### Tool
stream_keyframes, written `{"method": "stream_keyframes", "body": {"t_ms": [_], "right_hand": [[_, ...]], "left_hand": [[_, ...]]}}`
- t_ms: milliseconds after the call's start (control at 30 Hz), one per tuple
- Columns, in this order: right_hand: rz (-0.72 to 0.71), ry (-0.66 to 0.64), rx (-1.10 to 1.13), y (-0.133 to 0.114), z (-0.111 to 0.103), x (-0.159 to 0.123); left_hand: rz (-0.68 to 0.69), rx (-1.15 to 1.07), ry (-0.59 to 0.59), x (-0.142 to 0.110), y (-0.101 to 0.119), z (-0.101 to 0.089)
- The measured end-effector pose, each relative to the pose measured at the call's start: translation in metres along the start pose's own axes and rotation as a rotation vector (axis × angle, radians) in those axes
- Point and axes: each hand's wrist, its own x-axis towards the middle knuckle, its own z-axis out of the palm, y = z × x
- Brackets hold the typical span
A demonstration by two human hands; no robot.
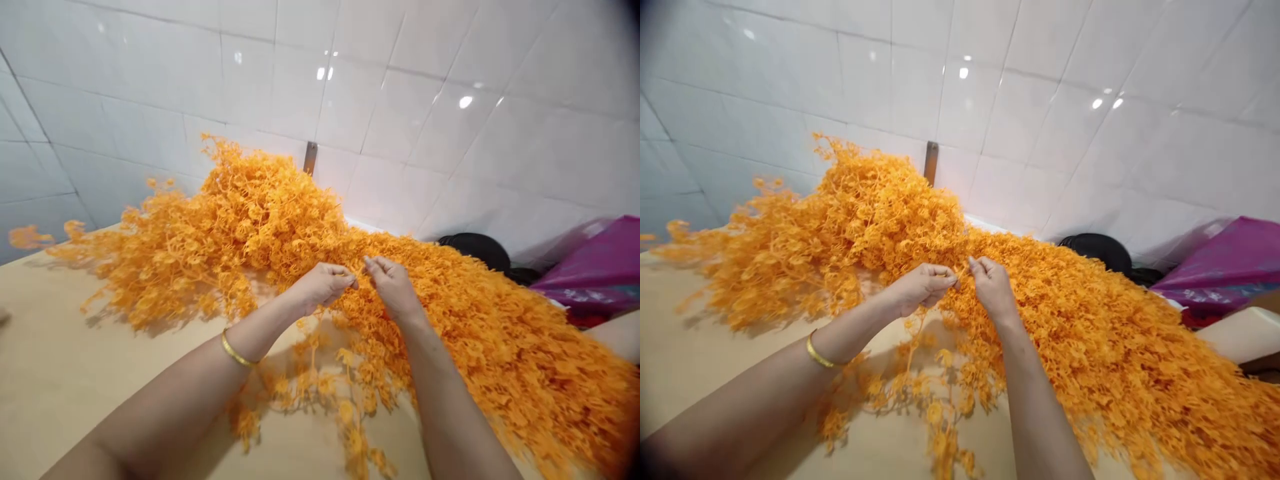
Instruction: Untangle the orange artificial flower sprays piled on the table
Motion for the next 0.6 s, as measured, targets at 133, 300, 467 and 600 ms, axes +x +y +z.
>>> {"method": "stream_keyframes", "body": {"t_ms": [133,300,467,600], "right_hand": [[-0.234,0.231,-0.569,0.002,0.009,0.002],[-0.321,0.362,-0.824,0.002,0.014,-0.002],[-0.308,0.383,-0.898,-0.002,0.012,-0.008],[-0.251,0.354,-0.941,-0.009,0.007,-0.005]], "left_hand": [[0.003,0.009,0.02,0.0,0.004,0.002],[0.028,0.06,0.052,-0.006,0.015,0.003],[0.074,0.179,0.074,-0.007,0.019,0.008],[0.119,0.205,0.063,-0.01,0.02,0.013]]}}
